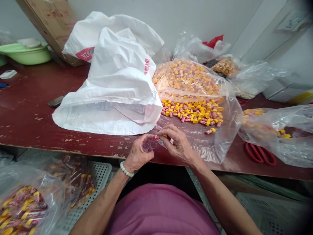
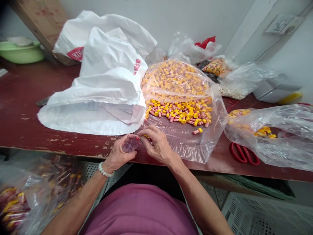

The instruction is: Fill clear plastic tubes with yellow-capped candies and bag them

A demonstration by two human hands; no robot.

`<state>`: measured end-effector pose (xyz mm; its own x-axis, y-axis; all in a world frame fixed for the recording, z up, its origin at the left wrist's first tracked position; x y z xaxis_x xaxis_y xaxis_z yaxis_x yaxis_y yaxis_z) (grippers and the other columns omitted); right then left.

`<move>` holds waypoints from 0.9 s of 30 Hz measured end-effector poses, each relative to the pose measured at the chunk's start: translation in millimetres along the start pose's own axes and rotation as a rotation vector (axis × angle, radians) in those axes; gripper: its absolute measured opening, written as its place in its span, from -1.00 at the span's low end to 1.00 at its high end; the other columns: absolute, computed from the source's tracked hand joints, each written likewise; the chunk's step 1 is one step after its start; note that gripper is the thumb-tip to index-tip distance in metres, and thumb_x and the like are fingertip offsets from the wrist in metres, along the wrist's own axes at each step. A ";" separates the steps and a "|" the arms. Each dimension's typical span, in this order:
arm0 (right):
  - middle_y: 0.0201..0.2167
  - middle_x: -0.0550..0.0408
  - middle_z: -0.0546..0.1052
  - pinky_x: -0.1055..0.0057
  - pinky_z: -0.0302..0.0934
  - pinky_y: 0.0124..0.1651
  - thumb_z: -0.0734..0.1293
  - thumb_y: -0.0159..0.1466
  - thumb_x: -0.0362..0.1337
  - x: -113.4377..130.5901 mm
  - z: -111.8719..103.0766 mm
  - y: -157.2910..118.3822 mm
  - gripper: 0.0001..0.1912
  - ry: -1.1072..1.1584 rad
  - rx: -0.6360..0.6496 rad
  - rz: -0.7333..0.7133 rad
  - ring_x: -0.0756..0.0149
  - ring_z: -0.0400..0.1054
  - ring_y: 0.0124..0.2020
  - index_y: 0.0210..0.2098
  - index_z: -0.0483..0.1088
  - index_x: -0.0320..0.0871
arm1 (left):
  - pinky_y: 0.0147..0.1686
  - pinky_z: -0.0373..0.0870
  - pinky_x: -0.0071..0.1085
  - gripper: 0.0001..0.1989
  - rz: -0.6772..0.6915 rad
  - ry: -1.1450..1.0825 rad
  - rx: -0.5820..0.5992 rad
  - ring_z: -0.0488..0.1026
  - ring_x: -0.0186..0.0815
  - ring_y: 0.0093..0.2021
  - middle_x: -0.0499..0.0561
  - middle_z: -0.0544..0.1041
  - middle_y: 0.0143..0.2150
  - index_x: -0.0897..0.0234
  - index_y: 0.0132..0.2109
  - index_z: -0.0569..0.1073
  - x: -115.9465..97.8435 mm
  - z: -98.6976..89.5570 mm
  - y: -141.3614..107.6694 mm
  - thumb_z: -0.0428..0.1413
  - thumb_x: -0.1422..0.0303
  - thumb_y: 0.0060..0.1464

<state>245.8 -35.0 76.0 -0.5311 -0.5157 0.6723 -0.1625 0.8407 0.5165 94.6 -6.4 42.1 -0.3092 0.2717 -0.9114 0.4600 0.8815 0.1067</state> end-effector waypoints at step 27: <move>-0.14 -0.18 0.44 0.11 0.16 -0.01 0.15 0.09 -0.53 -132.0 -141.2 -73.8 -0.65 -0.866 0.035 0.491 0.05 0.27 -0.09 -0.21 0.46 -0.23 | -0.68 0.32 -0.58 -0.52 -0.284 -0.604 0.094 0.32 -0.45 -0.49 -0.03 0.45 -0.31 0.31 -0.12 0.30 3.8 30.6 5.0 0.18 0.53 -0.31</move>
<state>445.3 -52.3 24.0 -0.9674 0.1772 0.1807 0.2207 0.9401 0.2598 121.2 -12.8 27.0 0.0786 -0.2538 -0.9641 0.5081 0.8422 -0.1803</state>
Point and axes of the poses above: each hand's wrist, its own y-axis towards the middle knuckle, its own z-axis out of the palm, x = y × z, the point moved 3 cm from there along y, towards the middle knuckle
